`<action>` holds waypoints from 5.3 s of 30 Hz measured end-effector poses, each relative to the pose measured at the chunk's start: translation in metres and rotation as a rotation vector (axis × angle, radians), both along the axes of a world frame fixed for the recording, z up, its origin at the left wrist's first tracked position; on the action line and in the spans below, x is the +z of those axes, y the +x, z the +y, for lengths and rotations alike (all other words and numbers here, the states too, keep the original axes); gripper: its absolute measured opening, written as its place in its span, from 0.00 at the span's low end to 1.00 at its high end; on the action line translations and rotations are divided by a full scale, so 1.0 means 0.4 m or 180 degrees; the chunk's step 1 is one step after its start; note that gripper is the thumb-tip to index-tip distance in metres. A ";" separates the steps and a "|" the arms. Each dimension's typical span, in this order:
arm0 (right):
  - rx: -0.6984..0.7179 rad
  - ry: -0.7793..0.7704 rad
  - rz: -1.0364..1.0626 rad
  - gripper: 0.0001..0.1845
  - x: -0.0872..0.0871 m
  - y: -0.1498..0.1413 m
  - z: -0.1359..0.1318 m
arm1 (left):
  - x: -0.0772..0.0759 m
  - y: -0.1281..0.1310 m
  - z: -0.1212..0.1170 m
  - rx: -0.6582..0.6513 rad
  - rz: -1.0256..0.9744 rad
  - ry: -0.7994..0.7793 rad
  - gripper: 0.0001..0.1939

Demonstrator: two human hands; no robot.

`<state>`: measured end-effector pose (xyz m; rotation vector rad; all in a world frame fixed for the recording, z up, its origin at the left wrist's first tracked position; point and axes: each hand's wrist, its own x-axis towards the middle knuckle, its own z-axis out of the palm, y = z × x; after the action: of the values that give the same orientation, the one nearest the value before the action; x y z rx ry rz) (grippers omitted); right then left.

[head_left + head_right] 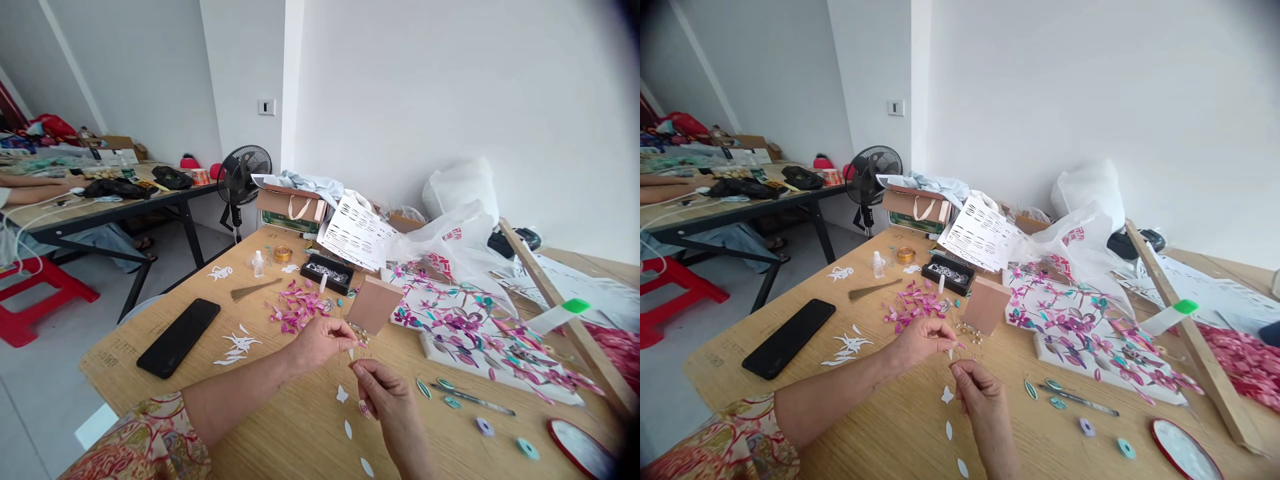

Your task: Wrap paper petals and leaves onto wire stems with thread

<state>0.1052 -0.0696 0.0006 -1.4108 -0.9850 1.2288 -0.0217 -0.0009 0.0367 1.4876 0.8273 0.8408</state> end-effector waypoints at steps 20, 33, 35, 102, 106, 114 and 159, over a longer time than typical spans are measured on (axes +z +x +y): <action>0.0742 -0.0052 0.0006 0.12 0.104 0.096 0.051 | 0.000 -0.014 -0.010 -0.0860 -0.0540 -0.0447 0.06; 0.0779 0.0321 0.0676 0.11 0.061 0.082 0.049 | 0.015 -0.035 0.023 -0.0486 -0.1013 -0.0765 0.11; 0.0765 0.0329 0.0953 0.10 0.066 0.093 0.047 | 0.019 -0.040 0.029 -0.0561 -0.0922 -0.0713 0.12; 0.1449 0.0912 -0.2320 0.08 -0.070 0.048 0.098 | 0.185 -0.303 0.200 0.0279 -0.2368 0.0380 0.05; 0.1440 0.0871 -0.2591 0.06 -0.069 0.044 0.074 | 0.198 -0.314 0.199 0.0367 -0.2359 0.0370 0.04; 0.1006 0.0743 -0.2892 0.10 -0.037 0.097 0.009 | 0.196 -0.285 0.168 0.0234 -0.2332 0.0260 0.04; -0.0011 0.0003 -0.3575 0.06 -0.070 0.350 -0.146 | 0.132 -0.276 0.206 0.0243 -0.2243 0.0001 0.03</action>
<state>0.2451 -0.1281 -0.0274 -2.1287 -1.6887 0.3297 -0.1321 0.0814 0.0894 1.0433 0.3518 1.3134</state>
